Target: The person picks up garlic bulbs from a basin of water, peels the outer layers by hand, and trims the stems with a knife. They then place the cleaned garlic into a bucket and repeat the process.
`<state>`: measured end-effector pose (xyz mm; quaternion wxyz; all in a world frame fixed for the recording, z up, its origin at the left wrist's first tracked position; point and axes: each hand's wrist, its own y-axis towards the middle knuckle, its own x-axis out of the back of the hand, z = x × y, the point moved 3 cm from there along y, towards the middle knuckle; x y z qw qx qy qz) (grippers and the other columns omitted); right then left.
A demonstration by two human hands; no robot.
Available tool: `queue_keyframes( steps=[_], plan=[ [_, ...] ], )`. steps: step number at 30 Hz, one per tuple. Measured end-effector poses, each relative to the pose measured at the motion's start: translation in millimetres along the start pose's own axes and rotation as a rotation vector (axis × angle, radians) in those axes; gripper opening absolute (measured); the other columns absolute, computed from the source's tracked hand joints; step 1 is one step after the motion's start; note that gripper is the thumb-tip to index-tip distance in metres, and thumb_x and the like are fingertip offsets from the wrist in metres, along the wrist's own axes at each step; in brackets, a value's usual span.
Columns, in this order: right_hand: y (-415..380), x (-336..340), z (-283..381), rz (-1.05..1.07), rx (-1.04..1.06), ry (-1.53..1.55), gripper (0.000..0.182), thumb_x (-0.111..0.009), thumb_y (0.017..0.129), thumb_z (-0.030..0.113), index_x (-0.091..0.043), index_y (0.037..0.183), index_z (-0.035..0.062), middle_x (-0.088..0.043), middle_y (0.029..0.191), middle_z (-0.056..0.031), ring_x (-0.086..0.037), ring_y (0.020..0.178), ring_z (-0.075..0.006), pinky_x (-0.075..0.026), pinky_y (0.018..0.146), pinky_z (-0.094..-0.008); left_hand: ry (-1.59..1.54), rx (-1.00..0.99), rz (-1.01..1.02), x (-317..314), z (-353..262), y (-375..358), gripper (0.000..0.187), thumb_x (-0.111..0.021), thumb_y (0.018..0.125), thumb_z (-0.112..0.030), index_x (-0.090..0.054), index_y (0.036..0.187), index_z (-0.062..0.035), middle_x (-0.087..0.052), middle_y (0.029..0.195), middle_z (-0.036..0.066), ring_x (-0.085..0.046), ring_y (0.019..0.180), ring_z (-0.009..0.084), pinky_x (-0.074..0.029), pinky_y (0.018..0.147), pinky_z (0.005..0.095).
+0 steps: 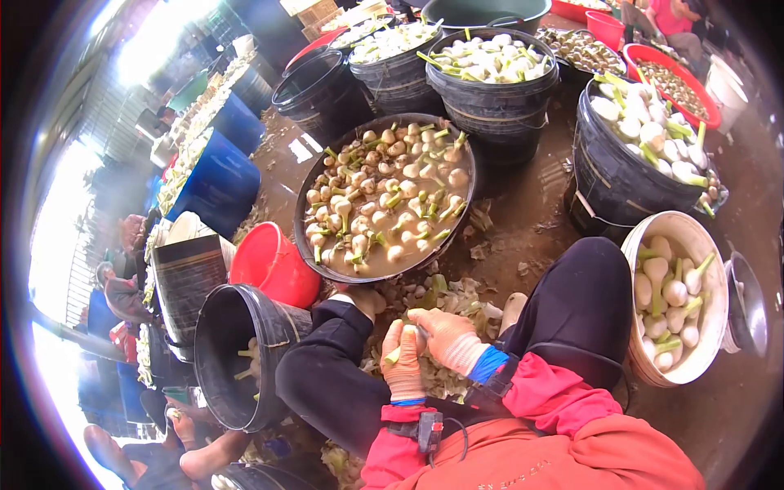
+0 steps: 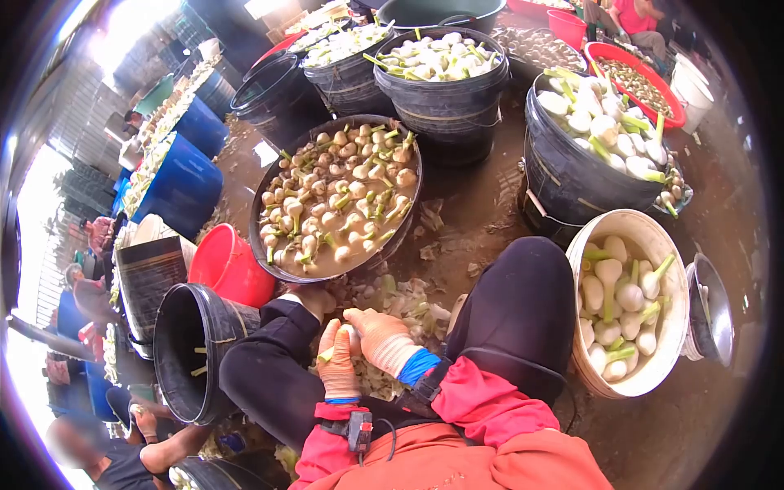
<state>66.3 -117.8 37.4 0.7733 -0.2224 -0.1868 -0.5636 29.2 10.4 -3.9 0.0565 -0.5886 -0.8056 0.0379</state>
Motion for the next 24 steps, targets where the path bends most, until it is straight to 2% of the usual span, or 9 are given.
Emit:
queue_keyframes(
  steps=[4,6,8,12,14,16,20,22,24],
  plan=[
    [11,-16,-25,-0.231,0.020,0.354,0.035,-0.055,0.078,-0.002,-0.059,0.111,0.0090,-0.063,0.096,-0.0119,-0.061,0.088,-0.0209,-0.048,0.076,-0.0319,-0.457,0.082,0.036,-11,-14,-7,0.041,-0.057,0.089,-0.026,-0.051,0.121,-0.0005,-0.057,0.111,0.011,-0.058,0.097,0.0210,-0.048,0.084,0.0325],
    [20,-24,-51,-0.188,-0.251,0.831,0.034,-0.049,0.080,-0.010,-0.060,0.109,0.0067,-0.060,0.091,-0.0059,-0.053,0.075,-0.0101,-0.045,0.065,-0.0224,-0.667,0.157,0.059,-11,-21,-7,0.038,-0.056,0.090,-0.025,-0.052,0.120,-0.0036,-0.057,0.112,0.010,-0.057,0.099,0.0228,-0.048,0.083,0.0353],
    [29,-27,-73,-0.298,-0.273,0.867,0.036,-0.053,0.079,-0.007,-0.060,0.110,0.0106,-0.061,0.094,-0.0053,-0.053,0.076,-0.0130,-0.045,0.067,-0.0254,-0.869,0.239,0.153,-12,-39,-9,0.036,-0.056,0.089,-0.026,-0.053,0.120,-0.0063,-0.057,0.111,0.008,-0.056,0.100,0.0222,-0.049,0.083,0.0367],
    [11,-17,-39,-0.230,0.178,0.593,0.035,-0.059,0.080,0.002,-0.056,0.115,0.0080,-0.064,0.099,-0.0094,-0.061,0.086,-0.0197,-0.048,0.077,-0.0283,-0.736,0.129,-0.108,0,-18,-1,0.035,-0.057,0.089,-0.022,-0.053,0.119,-0.0049,-0.058,0.107,0.008,-0.057,0.095,0.0207,-0.048,0.083,0.0320],
    [-10,1,-3,-0.051,0.156,0.463,0.038,-0.059,0.082,0.001,-0.053,0.119,0.0047,-0.063,0.100,-0.0095,-0.060,0.096,-0.0181,-0.046,0.085,-0.0267,-0.605,0.074,-0.126,1,-17,-3,0.037,-0.057,0.089,-0.019,-0.051,0.121,-0.0015,-0.057,0.110,0.009,-0.056,0.097,0.0190,-0.047,0.084,0.0291],
    [-9,-6,-1,-0.176,0.244,0.217,0.037,-0.058,0.081,0.002,-0.054,0.117,0.0052,-0.062,0.105,-0.0129,-0.060,0.098,-0.0249,-0.047,0.085,-0.0300,-0.227,0.044,-0.112,-6,-33,-10,0.040,-0.055,0.089,-0.015,-0.048,0.124,0.0022,-0.056,0.114,0.011,-0.055,0.101,0.0174,-0.045,0.086,0.0283],
    [-5,-8,-3,-0.147,0.123,0.057,0.036,-0.057,0.080,0.002,-0.055,0.116,0.0056,-0.059,0.111,-0.0152,-0.058,0.101,-0.0295,-0.047,0.085,-0.0332,-0.174,0.033,-0.026,-9,-13,-11,0.042,-0.056,0.088,-0.012,-0.047,0.125,0.0036,-0.054,0.120,0.012,-0.054,0.104,0.0180,-0.043,0.090,0.0289],
    [1,-8,-9,-0.155,0.163,0.169,0.037,-0.056,0.080,0.001,-0.056,0.116,0.0063,-0.058,0.113,-0.0142,-0.059,0.100,-0.0266,-0.046,0.086,-0.0321,-0.114,0.032,-0.016,-11,-25,-15,0.043,-0.056,0.087,-0.009,-0.046,0.126,0.0033,-0.054,0.120,0.012,-0.053,0.105,0.0178,-0.043,0.091,0.0298],
    [7,-11,-21,-0.060,-0.103,0.576,0.035,-0.056,0.083,0.002,-0.056,0.117,0.0067,-0.060,0.112,-0.0117,-0.058,0.101,-0.0175,-0.045,0.086,-0.0272,-0.333,-0.017,0.071,-14,-36,-17,0.043,-0.056,0.085,-0.006,-0.046,0.126,0.0034,-0.053,0.120,0.012,-0.052,0.107,0.0182,-0.041,0.093,0.0316]
  ],
)
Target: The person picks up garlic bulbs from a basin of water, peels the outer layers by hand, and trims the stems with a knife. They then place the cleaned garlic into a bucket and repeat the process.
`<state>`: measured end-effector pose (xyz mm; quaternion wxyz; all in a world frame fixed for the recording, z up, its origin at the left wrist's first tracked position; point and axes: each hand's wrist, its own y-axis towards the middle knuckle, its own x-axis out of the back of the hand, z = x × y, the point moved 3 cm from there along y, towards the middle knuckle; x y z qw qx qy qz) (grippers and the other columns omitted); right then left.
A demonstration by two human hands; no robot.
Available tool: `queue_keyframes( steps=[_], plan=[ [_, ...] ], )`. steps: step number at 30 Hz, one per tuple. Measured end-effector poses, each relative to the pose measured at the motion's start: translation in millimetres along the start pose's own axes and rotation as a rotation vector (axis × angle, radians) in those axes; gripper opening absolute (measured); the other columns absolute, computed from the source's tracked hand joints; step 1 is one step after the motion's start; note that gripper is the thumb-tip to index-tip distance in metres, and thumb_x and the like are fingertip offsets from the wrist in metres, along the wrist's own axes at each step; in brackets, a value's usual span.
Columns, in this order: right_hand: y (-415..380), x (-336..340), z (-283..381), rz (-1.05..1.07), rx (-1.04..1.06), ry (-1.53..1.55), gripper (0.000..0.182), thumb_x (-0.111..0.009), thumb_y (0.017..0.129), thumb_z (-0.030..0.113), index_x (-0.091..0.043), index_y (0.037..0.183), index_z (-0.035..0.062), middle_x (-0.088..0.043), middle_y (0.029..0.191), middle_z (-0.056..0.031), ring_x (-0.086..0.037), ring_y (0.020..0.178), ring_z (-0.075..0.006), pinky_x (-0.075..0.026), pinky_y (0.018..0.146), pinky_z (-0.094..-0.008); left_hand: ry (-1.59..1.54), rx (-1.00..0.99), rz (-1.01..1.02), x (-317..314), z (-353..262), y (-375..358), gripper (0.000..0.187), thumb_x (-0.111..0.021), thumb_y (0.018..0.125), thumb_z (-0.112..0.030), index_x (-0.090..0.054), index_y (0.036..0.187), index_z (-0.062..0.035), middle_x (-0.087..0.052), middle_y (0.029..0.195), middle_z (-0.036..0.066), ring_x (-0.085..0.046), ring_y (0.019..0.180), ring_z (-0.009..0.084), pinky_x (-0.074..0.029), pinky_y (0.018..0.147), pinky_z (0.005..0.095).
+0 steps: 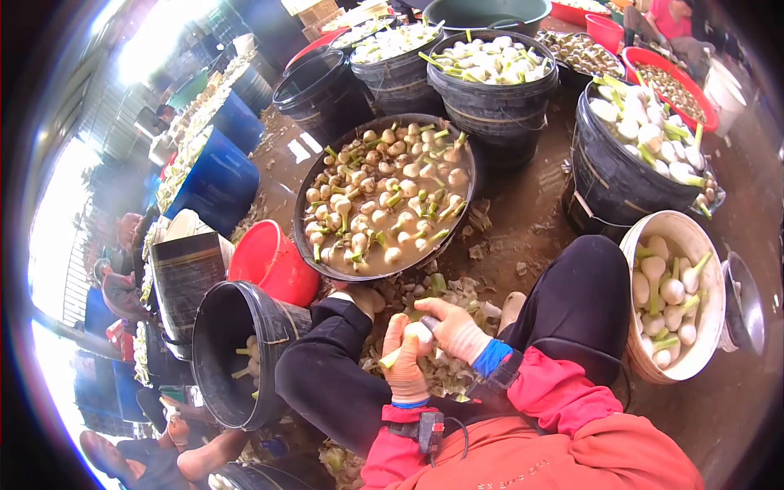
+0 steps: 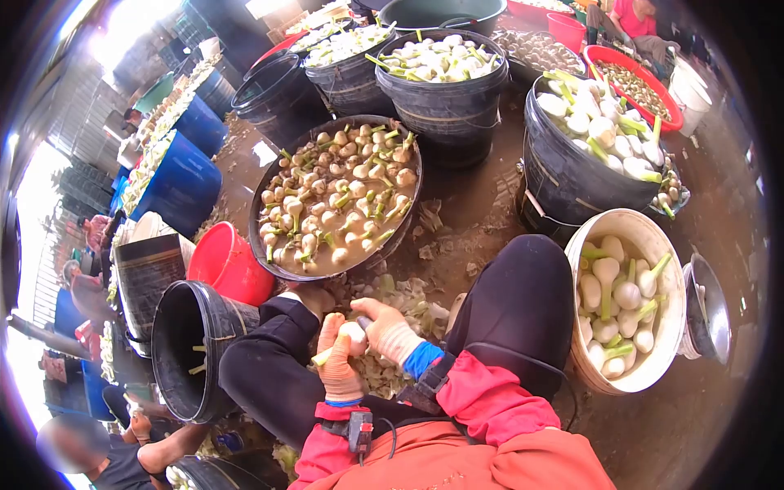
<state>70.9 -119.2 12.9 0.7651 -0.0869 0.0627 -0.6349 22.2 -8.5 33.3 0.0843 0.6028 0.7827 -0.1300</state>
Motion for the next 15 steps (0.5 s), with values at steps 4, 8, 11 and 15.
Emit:
queue_keyframes(
  steps=[4,8,11,15],
  plan=[
    [2,2,-10,0.056,-0.069,0.287,0.035,-0.057,0.086,0.006,-0.054,0.121,0.0062,-0.062,0.109,-0.0103,-0.058,0.098,-0.0132,-0.045,0.084,-0.0245,0.101,-0.093,0.007,8,-3,4,0.047,-0.060,0.081,-0.006,-0.046,0.125,0.0037,-0.052,0.121,0.013,-0.052,0.107,0.0212,-0.039,0.095,0.0334],
    [-6,5,0,0.131,-0.047,-0.043,0.039,-0.057,0.087,0.008,-0.050,0.125,0.0057,-0.064,0.104,-0.0092,-0.060,0.093,-0.0120,-0.046,0.080,-0.0229,0.556,-0.366,-0.036,10,-3,4,0.050,-0.065,0.076,-0.002,-0.047,0.122,0.0029,-0.053,0.116,0.013,-0.053,0.104,0.0211,-0.043,0.092,0.0335],
    [-17,7,24,0.116,0.014,-0.131,0.038,-0.057,0.085,0.004,-0.051,0.122,0.0048,-0.064,0.102,-0.0109,-0.061,0.092,-0.0142,-0.046,0.080,-0.0238,0.616,-0.444,-0.061,10,-1,6,0.048,-0.066,0.074,-0.001,-0.049,0.119,0.0027,-0.052,0.116,0.013,-0.052,0.105,0.0218,-0.043,0.090,0.0330],
    [-13,0,12,-0.011,0.242,-0.246,0.037,-0.055,0.081,0.000,-0.055,0.118,0.0047,-0.063,0.106,-0.0130,-0.060,0.094,-0.0168,-0.046,0.082,-0.0261,0.922,-0.741,-0.009,-8,-15,-1,0.045,-0.061,0.074,0.002,-0.049,0.118,0.0024,-0.052,0.117,0.012,-0.052,0.105,0.0222,-0.043,0.091,0.0353]
  ],
)
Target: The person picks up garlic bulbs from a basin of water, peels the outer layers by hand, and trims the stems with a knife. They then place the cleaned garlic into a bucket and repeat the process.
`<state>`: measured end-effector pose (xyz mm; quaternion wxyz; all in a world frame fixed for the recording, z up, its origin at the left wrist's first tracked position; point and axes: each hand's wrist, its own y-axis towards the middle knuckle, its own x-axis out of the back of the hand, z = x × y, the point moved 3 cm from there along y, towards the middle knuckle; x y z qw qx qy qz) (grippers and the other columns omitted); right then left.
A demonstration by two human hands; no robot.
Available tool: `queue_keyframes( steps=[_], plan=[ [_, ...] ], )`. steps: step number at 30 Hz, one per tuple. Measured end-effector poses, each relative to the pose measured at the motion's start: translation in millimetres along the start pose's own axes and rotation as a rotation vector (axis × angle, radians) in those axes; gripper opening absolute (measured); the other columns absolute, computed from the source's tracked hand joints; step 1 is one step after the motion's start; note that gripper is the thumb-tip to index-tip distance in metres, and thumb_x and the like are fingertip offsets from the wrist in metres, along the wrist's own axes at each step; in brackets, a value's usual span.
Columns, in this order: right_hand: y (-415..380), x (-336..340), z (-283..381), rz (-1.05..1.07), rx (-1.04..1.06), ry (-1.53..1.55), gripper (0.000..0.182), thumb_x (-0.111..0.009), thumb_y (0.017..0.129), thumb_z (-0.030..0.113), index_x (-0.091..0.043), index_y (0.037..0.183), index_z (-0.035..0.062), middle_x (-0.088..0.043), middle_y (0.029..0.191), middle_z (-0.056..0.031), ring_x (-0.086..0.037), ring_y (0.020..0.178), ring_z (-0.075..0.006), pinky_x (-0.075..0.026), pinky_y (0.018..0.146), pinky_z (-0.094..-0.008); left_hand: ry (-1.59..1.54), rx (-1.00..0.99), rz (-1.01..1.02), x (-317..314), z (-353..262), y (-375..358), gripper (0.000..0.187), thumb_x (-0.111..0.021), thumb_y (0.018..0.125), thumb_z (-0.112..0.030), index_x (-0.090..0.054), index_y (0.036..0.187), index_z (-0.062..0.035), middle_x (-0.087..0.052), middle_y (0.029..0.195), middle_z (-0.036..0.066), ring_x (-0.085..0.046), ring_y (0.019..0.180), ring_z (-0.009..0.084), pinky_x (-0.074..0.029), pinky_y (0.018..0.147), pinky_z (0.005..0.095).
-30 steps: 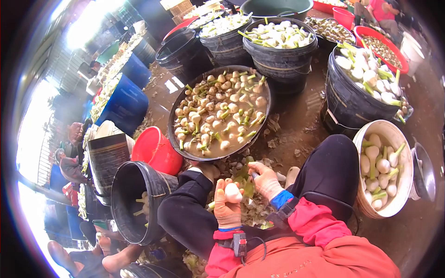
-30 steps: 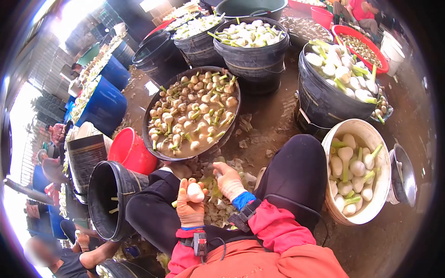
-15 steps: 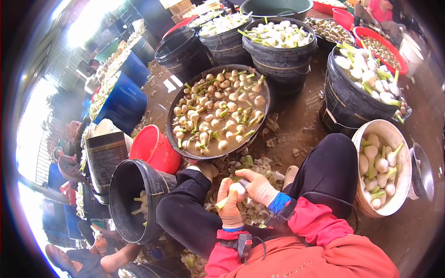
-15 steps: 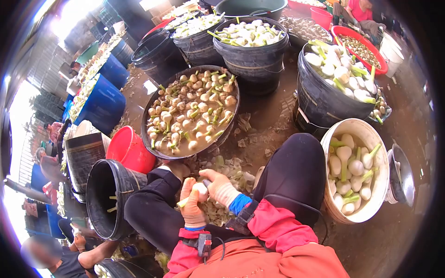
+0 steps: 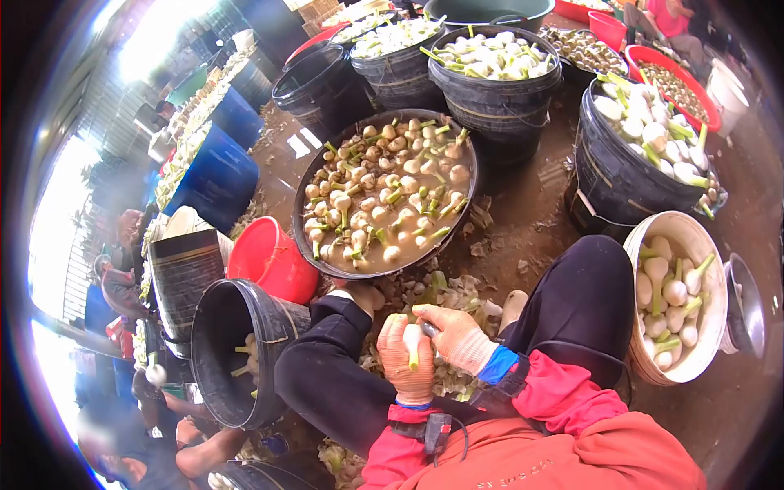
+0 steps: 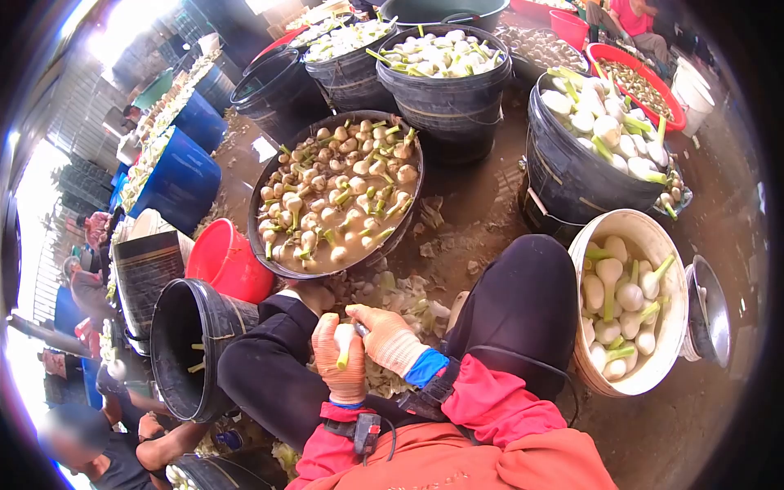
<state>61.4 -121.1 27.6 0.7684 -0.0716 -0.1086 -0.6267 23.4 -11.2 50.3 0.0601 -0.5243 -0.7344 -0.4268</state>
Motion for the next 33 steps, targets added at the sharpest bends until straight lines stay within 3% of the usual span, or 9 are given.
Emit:
queue_keyframes(
  steps=[4,6,10,12,15,19,22,27,33],
  plan=[
    [4,0,-9,-0.015,0.003,-0.017,0.039,-0.057,0.079,0.003,-0.054,0.118,0.0044,-0.060,0.113,-0.0154,-0.059,0.102,-0.0272,-0.046,0.086,-0.0295,-0.134,0.011,0.037,-3,-4,0,0.049,-0.059,0.074,0.003,-0.047,0.121,0.0008,-0.052,0.117,0.012,-0.052,0.107,0.0232,-0.040,0.094,0.0362],
    [5,2,-12,0.026,-0.158,0.372,0.036,-0.056,0.082,0.001,-0.054,0.118,0.0008,-0.061,0.109,-0.0101,-0.059,0.095,-0.0168,-0.047,0.083,-0.0270,-0.791,0.474,0.032,-6,9,-4,0.052,-0.060,0.075,0.000,-0.046,0.124,-0.0016,-0.052,0.118,0.012,-0.051,0.108,0.0249,-0.038,0.097,0.0361],
    [6,3,-5,0.048,-0.390,1.047,0.036,-0.054,0.087,0.000,-0.047,0.122,-0.0035,-0.059,0.101,-0.0105,-0.058,0.085,-0.0141,-0.049,0.076,-0.0254,-1.465,0.739,-0.110,-9,21,-5,0.042,-0.060,0.084,-0.016,-0.047,0.123,-0.0044,-0.053,0.117,0.014,-0.053,0.106,0.0266,-0.042,0.095,0.0411],
    [9,7,-2,-0.006,-0.298,1.220,0.035,-0.054,0.086,-0.001,-0.047,0.121,-0.0050,-0.058,0.100,-0.0116,-0.057,0.080,-0.0139,-0.050,0.074,-0.0257,-1.769,0.971,-0.166,-11,29,-6,0.035,-0.058,0.088,-0.023,-0.050,0.117,-0.0043,-0.056,0.111,0.014,-0.054,0.104,0.0295,-0.049,0.088,0.0421],
    [10,14,-5,0.029,-0.250,1.346,0.035,-0.055,0.085,-0.003,-0.049,0.120,-0.0033,-0.058,0.101,-0.0101,-0.057,0.088,-0.0141,-0.048,0.079,-0.0266,-1.781,1.065,-0.270,-11,34,-8,0.030,-0.054,0.091,-0.025,-0.052,0.112,-0.0042,-0.057,0.108,0.015,-0.057,0.099,0.0310,-0.052,0.084,0.0428],
    [4,4,1,0.111,-0.119,0.425,0.041,-0.058,0.082,-0.004,-0.052,0.122,0.0045,-0.061,0.100,-0.0020,-0.055,0.092,-0.0084,-0.045,0.082,-0.0211,-1.533,0.959,-0.322,-12,49,-16,0.029,-0.055,0.091,-0.022,-0.053,0.112,-0.0036,-0.058,0.105,0.013,-0.058,0.097,0.0254,-0.053,0.081,0.0394],
    [0,2,8,0.103,-0.160,0.304,0.042,-0.060,0.081,0.000,-0.053,0.121,0.0053,-0.062,0.101,-0.0061,-0.058,0.092,-0.0131,-0.046,0.081,-0.0250,-1.252,0.872,-0.298,-12,47,-18,0.029,-0.058,0.089,-0.015,-0.053,0.114,-0.0017,-0.059,0.106,0.010,-0.058,0.097,0.0201,-0.049,0.084,0.0312],
    [0,-7,3,-0.090,0.149,-0.171,0.039,-0.058,0.077,0.000,-0.055,0.116,0.0044,-0.061,0.103,-0.0157,-0.059,0.097,-0.0294,-0.046,0.082,-0.0341,-0.941,0.918,-0.284,-16,28,-19,0.032,-0.063,0.086,-0.014,-0.055,0.115,-0.0015,-0.059,0.105,0.008,-0.056,0.095,0.0170,-0.046,0.085,0.0292],
    [9,-23,-34,-0.078,-0.109,0.231,0.037,-0.053,0.077,-0.007,-0.058,0.112,0.0035,-0.061,0.107,-0.0111,-0.059,0.093,-0.0202,-0.048,0.079,-0.0298,-1.216,0.841,-0.109,-20,33,-19,0.034,-0.063,0.086,-0.022,-0.056,0.111,-0.0003,-0.058,0.102,0.006,-0.056,0.094,0.0173,-0.046,0.083,0.0290]
  ],
)
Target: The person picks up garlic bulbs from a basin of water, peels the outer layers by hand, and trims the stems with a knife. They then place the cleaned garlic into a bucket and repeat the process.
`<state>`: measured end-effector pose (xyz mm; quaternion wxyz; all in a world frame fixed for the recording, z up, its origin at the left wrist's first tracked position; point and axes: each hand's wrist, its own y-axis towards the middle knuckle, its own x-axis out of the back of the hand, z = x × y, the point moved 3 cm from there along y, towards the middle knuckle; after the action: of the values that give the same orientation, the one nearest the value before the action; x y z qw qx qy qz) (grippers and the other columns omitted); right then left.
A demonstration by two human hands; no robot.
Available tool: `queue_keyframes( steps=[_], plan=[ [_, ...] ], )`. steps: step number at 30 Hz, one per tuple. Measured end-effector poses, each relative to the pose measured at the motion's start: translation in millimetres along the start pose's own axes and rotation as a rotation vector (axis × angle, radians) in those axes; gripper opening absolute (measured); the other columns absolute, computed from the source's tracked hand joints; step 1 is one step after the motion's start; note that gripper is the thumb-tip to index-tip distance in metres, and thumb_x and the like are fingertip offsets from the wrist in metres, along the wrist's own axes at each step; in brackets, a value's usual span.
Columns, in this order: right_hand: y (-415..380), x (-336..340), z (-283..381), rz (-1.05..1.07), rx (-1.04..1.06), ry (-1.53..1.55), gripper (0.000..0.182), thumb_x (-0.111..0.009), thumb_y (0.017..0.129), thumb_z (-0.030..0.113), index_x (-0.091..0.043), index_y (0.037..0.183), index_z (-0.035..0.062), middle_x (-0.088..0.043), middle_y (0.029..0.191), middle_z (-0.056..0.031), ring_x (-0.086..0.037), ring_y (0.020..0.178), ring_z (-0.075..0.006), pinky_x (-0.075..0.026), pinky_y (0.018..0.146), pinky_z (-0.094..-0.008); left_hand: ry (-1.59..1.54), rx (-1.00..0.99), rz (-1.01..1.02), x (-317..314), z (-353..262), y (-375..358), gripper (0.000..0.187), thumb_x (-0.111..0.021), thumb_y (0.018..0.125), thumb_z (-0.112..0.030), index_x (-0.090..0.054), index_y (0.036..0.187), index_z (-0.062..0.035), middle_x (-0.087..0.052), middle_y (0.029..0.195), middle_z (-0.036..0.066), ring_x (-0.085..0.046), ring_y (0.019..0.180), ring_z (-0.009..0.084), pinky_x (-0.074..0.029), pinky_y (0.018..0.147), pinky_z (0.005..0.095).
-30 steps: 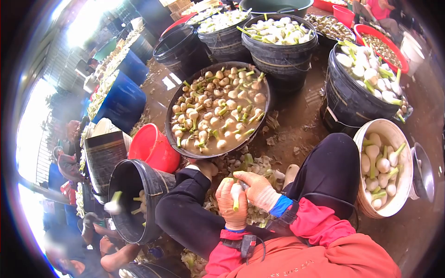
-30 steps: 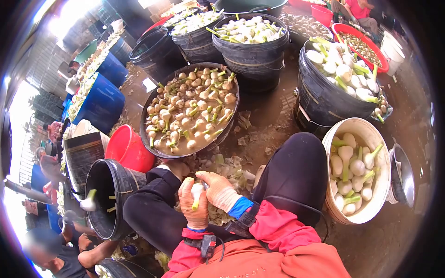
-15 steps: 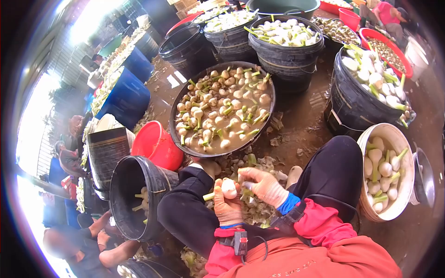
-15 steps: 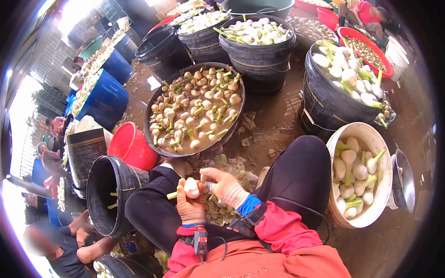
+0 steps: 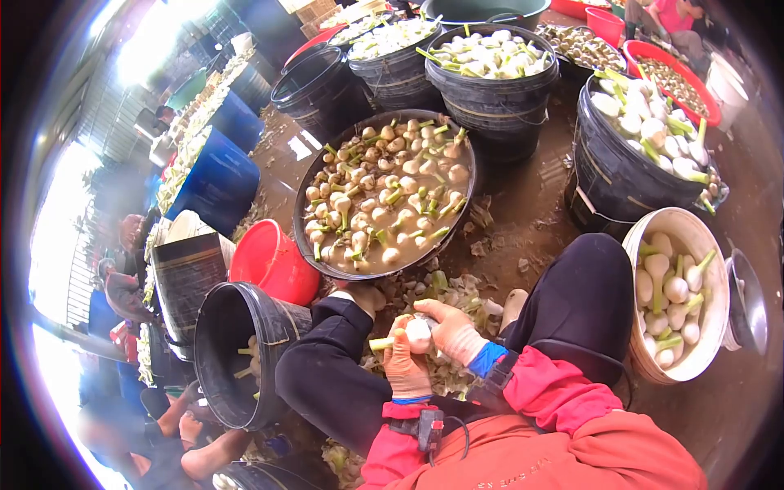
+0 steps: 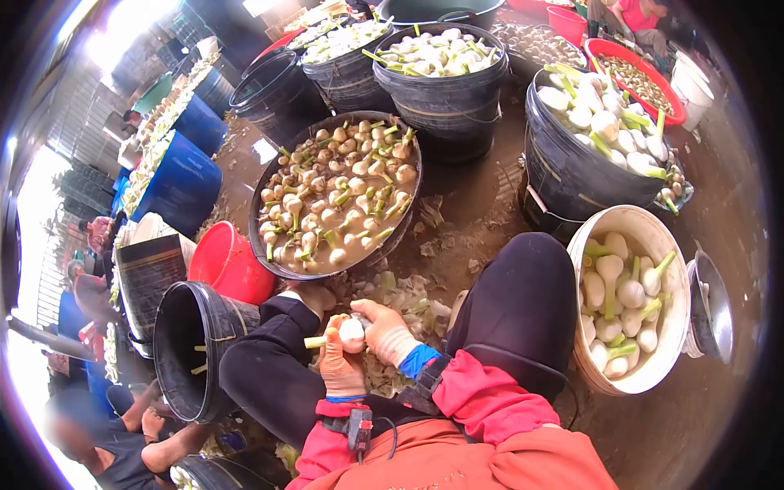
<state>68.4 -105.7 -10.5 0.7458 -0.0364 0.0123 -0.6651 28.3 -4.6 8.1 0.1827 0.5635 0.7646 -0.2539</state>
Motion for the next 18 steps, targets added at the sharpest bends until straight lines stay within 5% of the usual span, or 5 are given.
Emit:
queue_keyframes(
  steps=[2,7,10,15,18],
  plan=[
    [8,-2,-25,-0.066,-0.336,0.561,0.039,-0.052,0.076,-0.009,-0.058,0.113,0.0044,-0.061,0.106,-0.0084,-0.058,0.091,-0.0153,-0.049,0.075,-0.0279,-0.232,0.108,-0.157,13,7,10,0.029,-0.064,0.085,-0.025,-0.057,0.105,-0.0058,-0.059,0.096,0.005,-0.056,0.093,0.0178,-0.048,0.080,0.0358],
    [5,10,-40,-0.018,-0.243,-0.183,0.040,-0.056,0.071,0.000,-0.062,0.109,0.0113,-0.063,0.104,-0.0141,-0.060,0.096,-0.0267,-0.047,0.084,-0.0338,-0.364,0.258,-0.254,52,9,33,0.017,-0.059,0.085,-0.027,-0.051,0.078,-0.0134,-0.054,0.075,-0.002,-0.050,0.068,0.0150,-0.039,0.053,0.0311],
    [6,-1,-52,0.064,-0.311,-0.117,0.033,-0.056,0.074,0.004,-0.061,0.107,0.0069,-0.063,0.102,-0.0186,-0.059,0.097,-0.0328,-0.047,0.084,-0.0368,-0.154,0.155,-0.196,-29,-12,15,0.038,-0.054,0.088,-0.041,-0.055,0.107,-0.0075,-0.059,0.093,0.007,-0.057,0.081,0.0205,-0.050,0.074,0.0381],
    [34,-29,-87,0.210,-0.099,-0.284,0.033,-0.056,0.081,0.028,-0.063,0.106,0.0074,-0.062,0.104,-0.0207,-0.059,0.098,-0.0340,-0.045,0.082,-0.0404,-0.084,0.184,0.678,-207,-44,-44,0.073,-0.050,0.088,-0.049,-0.024,0.140,-0.0047,-0.041,0.133,0.016,-0.048,0.116,0.0294,-0.041,0.098,0.0428],
    [16,-4,-59,0.195,-0.092,-0.284,0.033,-0.059,0.079,0.025,-0.062,0.107,0.0074,-0.063,0.102,-0.0198,-0.060,0.097,-0.0338,-0.046,0.081,-0.0398,0.004,0.034,0.854,-231,-52,-49,0.071,-0.051,0.089,-0.045,-0.024,0.140,-0.0046,-0.038,0.137,0.016,-0.044,0.122,0.0287,-0.039,0.100,0.0423]
  ],
)
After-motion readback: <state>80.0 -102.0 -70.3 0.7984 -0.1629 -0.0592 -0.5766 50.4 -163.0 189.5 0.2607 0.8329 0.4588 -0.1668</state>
